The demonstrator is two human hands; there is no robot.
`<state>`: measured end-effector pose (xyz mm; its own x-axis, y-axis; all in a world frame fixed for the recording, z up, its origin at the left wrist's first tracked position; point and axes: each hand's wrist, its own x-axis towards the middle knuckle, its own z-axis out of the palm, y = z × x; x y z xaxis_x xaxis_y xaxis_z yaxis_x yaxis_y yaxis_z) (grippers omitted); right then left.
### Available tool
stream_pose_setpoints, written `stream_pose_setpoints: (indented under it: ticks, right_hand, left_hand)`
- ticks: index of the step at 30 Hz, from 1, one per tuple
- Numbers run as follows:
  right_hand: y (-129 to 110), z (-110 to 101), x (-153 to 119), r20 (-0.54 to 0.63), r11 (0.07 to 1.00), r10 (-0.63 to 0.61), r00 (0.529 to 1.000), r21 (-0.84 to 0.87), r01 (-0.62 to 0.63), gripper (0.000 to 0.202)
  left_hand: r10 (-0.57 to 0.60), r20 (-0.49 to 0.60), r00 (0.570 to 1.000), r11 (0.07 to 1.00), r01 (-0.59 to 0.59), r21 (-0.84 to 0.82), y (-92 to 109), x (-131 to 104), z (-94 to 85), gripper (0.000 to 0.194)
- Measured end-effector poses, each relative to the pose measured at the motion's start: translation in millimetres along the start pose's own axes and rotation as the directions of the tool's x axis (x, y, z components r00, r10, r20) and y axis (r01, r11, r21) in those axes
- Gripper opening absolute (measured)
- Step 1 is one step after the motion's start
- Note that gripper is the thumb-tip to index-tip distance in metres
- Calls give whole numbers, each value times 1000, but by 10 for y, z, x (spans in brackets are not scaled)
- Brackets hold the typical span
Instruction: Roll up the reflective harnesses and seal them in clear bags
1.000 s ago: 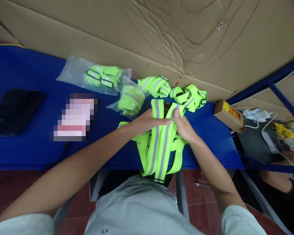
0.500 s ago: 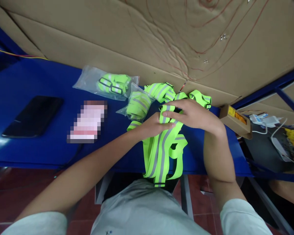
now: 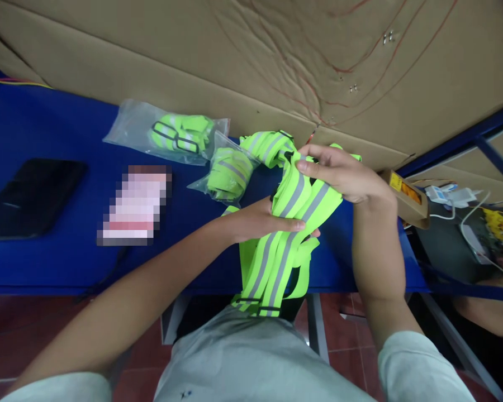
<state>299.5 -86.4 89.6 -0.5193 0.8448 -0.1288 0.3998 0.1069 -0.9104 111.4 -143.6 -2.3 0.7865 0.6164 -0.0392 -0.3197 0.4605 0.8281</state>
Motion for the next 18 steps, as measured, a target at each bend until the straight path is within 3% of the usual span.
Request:
stream_pose_setpoints:
  ticks: [3,6,8,10,13,15,18]
  right_hand:
    - [135,68,119,14,1000,-20,1000,3,20,43]
    - [226,71,198,16,976,-123,992,-177,123,33]
    - [195,44,167,20,946,-151,988,-289,150,40]
    - [101,33,77,87,915,-137,987,-372,159,53]
    - [-46,103,-57,230,827,-132,964,-511,235,51]
    - [-82,190,-80,198,765,-176,964,-590,260,47]
    - [-50,286,-23,45,747,-240,970,-630,214,43]
  left_hand:
    - [6,-6,1000,1000,-6,28,11,-3,-36,41]
    - [10,-26,1000,999,-9,44,-8,18,-86,38]
    - [18,-23,1000,999,-17,37,-19,36,-103,35]
    - [27,-15,1000,998,-26,54,-16,52,-107,32]
    - [120,-53,991,986,-113,123,21,66,-106,27]
    - [198,-103,975,977,-187,105,59,68,-106,28]
    - [140,-77,987,988,-145,-50,110,60,-102,29]
